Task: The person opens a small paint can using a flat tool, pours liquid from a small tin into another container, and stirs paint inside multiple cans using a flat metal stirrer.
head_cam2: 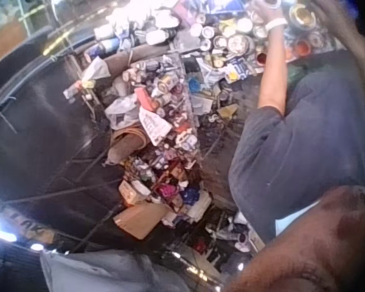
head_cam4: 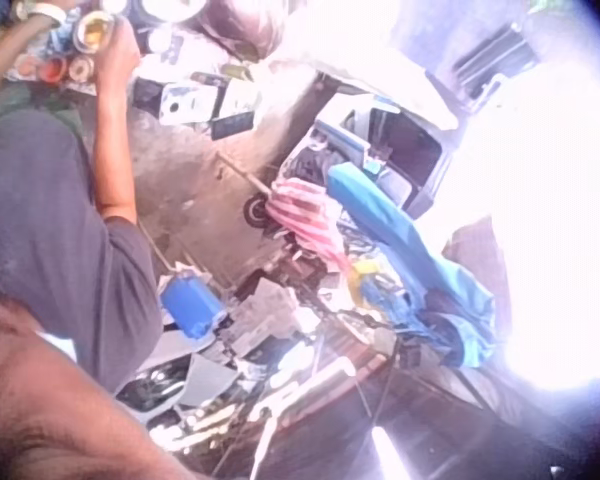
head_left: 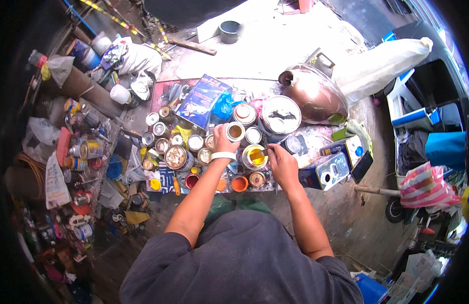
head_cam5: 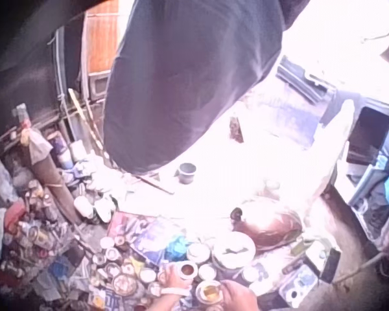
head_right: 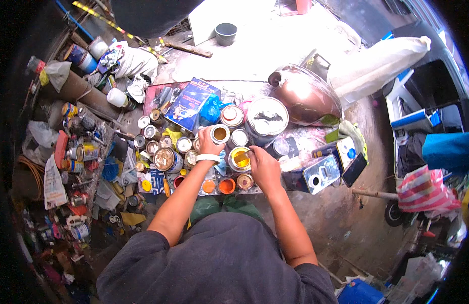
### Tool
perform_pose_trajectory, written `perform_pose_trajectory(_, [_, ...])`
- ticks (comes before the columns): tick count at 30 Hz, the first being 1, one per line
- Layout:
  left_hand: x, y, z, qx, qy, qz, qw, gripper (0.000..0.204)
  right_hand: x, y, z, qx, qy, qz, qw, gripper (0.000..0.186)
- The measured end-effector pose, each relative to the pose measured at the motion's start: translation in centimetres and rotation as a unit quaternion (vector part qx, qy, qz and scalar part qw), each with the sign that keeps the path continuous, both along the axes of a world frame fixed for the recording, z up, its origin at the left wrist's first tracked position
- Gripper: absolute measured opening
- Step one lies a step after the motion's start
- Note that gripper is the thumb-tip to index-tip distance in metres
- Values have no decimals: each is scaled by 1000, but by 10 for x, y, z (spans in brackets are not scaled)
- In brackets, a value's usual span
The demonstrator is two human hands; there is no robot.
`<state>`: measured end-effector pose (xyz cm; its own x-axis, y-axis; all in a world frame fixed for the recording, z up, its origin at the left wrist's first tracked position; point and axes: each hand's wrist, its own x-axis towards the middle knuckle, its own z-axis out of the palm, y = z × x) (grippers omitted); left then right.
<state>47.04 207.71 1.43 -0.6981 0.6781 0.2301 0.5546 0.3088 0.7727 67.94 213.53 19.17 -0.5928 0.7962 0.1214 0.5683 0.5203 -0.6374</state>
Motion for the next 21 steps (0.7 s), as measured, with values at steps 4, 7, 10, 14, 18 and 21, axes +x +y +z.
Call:
perform_pose_trajectory(4, [5, -2, -10, -31, -31, -8, 999, 79, 3, 3, -2, -8, 7, 10, 1000, 18])
perform_pose_trajectory(7, [2, -1, -23, -43, -51, -2, 998, 78, 5, 3, -4, -24, 6, 9, 1000, 18])
perform_pose_trajectory(10, [2, 3, -34, -58, -76, 12, 995, 77, 3, 4, -4, -44, 4, 4, 999, 17])
perform_pose_trajectory(14, [3, 8, -40, -97, -100, 24, 990, 77, 4, 4, -5, -67, -3, -4, 998, 17])
perform_pose_trajectory(18, [-2, 12, -54, -117, -96, 58, 987, 85, -1, 3, -5, -82, 14, 12, 996, 18])
perform_pose_trajectory(21, [8, 7, -24, -126, -137, 46, 981, 94, -3, -1, -9, -93, 30, 21, 995, 18])
